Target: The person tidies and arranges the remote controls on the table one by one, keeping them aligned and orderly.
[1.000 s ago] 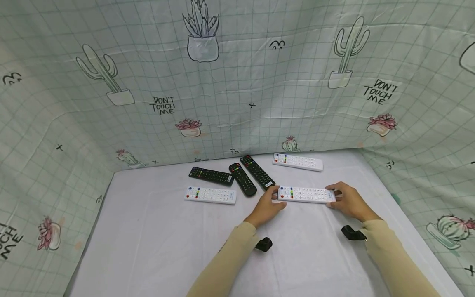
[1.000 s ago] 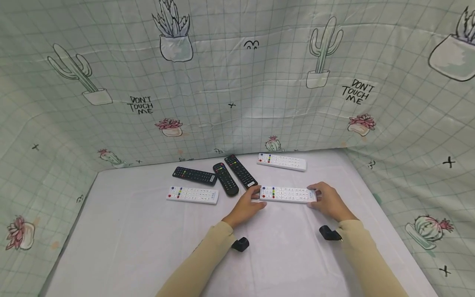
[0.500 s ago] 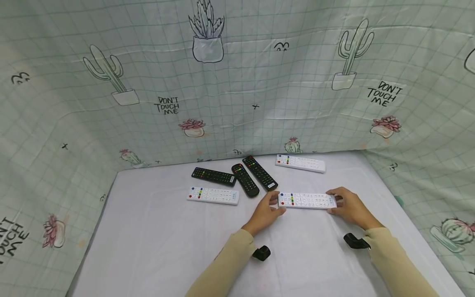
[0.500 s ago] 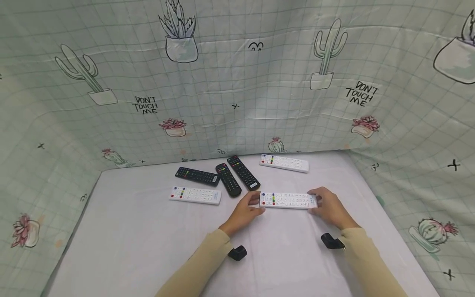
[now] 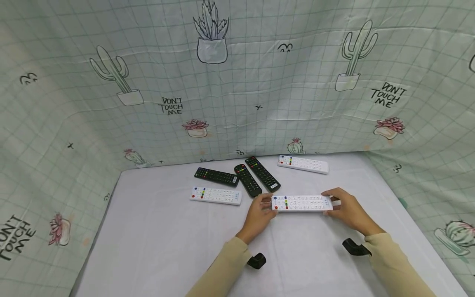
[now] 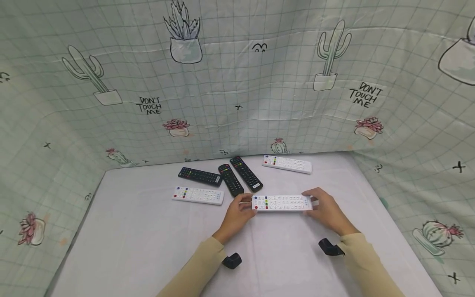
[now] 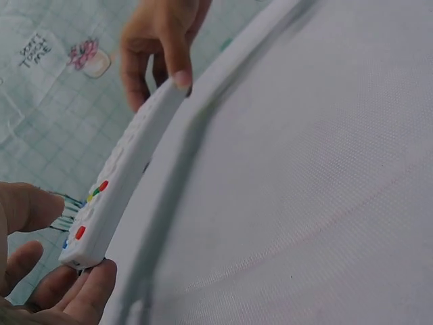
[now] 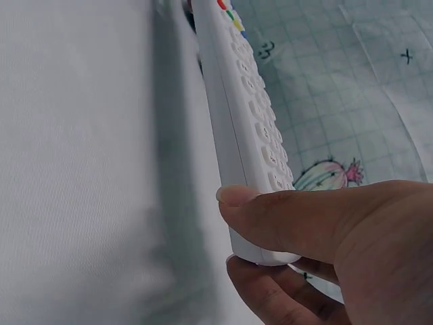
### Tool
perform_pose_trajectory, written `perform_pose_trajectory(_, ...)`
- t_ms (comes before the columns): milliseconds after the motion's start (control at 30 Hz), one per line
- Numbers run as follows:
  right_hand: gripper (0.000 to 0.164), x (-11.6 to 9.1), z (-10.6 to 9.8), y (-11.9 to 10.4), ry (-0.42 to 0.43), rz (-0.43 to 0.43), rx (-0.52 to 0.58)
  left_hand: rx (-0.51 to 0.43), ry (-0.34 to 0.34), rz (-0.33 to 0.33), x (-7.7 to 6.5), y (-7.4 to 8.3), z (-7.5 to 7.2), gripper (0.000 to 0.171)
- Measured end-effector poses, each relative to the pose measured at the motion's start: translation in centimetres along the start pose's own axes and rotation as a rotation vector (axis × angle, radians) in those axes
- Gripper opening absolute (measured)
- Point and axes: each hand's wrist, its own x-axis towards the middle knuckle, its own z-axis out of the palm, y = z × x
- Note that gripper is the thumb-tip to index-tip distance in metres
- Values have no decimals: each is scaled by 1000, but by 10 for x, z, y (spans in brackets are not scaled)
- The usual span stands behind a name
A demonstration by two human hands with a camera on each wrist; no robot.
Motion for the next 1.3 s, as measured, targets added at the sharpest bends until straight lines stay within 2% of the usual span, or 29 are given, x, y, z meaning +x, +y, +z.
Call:
perform_pose_trajectory(200,54,-1,8,-12,-11,-11,28,-42,50,9,-7,1,-14,52)
perform_pose_trajectory(400,54,-1,16,-23,-20,-33,68,-45,69,-18,-15,-2,-29,53)
perform_pose_trajectory(567,54,-2,25,-34,-27,-45,84,-53,77,-53,-23,-1,-38,61)
perform_pose_trajectory(867,55,-2,41,-48,-36,-80,110,-7,43,-52,-36,-3,-59,66)
perform_pose_trajectory(1300,54,-6,63,-64,-92,-122,170,15,24,-112,-57,-8,-89,64)
